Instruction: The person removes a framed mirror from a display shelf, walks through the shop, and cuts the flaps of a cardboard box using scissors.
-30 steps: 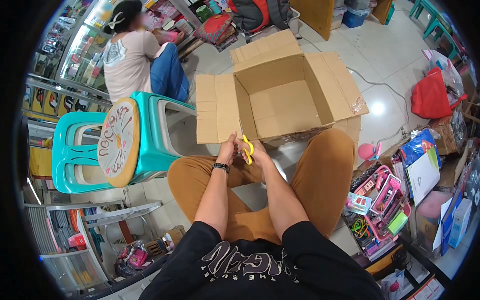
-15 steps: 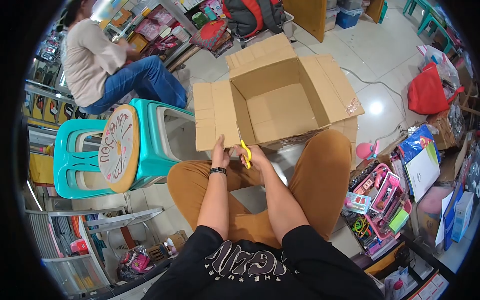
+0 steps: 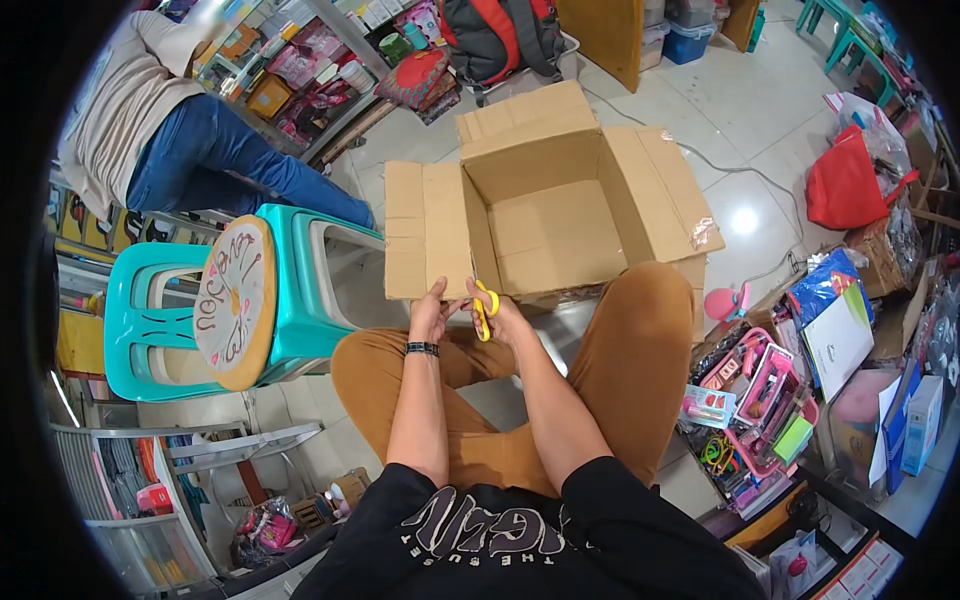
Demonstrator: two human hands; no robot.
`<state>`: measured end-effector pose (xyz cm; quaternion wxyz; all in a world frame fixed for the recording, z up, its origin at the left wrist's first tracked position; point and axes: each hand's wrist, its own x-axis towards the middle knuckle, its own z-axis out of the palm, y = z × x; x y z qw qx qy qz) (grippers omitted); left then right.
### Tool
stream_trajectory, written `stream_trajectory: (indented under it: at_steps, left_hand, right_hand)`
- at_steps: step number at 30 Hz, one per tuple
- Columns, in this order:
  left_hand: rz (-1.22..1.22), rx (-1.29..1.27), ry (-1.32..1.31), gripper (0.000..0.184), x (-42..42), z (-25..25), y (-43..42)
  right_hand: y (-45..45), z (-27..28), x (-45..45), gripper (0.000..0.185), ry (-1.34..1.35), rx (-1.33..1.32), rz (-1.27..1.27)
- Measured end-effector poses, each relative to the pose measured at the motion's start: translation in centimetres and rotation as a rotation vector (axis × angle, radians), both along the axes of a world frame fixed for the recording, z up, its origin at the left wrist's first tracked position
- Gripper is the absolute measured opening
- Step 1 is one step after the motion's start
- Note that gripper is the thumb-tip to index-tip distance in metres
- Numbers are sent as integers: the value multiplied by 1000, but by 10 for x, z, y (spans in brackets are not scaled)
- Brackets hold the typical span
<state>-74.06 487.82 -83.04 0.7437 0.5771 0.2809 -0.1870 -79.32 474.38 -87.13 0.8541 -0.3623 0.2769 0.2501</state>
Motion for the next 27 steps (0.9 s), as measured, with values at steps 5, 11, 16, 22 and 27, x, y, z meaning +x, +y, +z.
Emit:
stream_trajectory:
  at_steps: [5,11,16,22,27]
  left_hand:
    - [-11,10,0,36,1,1,0]
    - [-21,-15,-30,36,7,-6,3]
    - [-13,-18,-24,35,9,-10,2]
    - [41,-41,-9,33,10,-18,2]
    - [47,-35,37,31,10,-21,4]
  right_hand:
    - [1,-2,3,59,14,-30,0]
    - [2,-5,9,53,5,-36,-15]
    - [1,-5,9,48,-3,-108,-41]
    - [-2,-6,5,44,-111,-170,-28]
    - [-2,-6,3,55,-128,-257,-9]
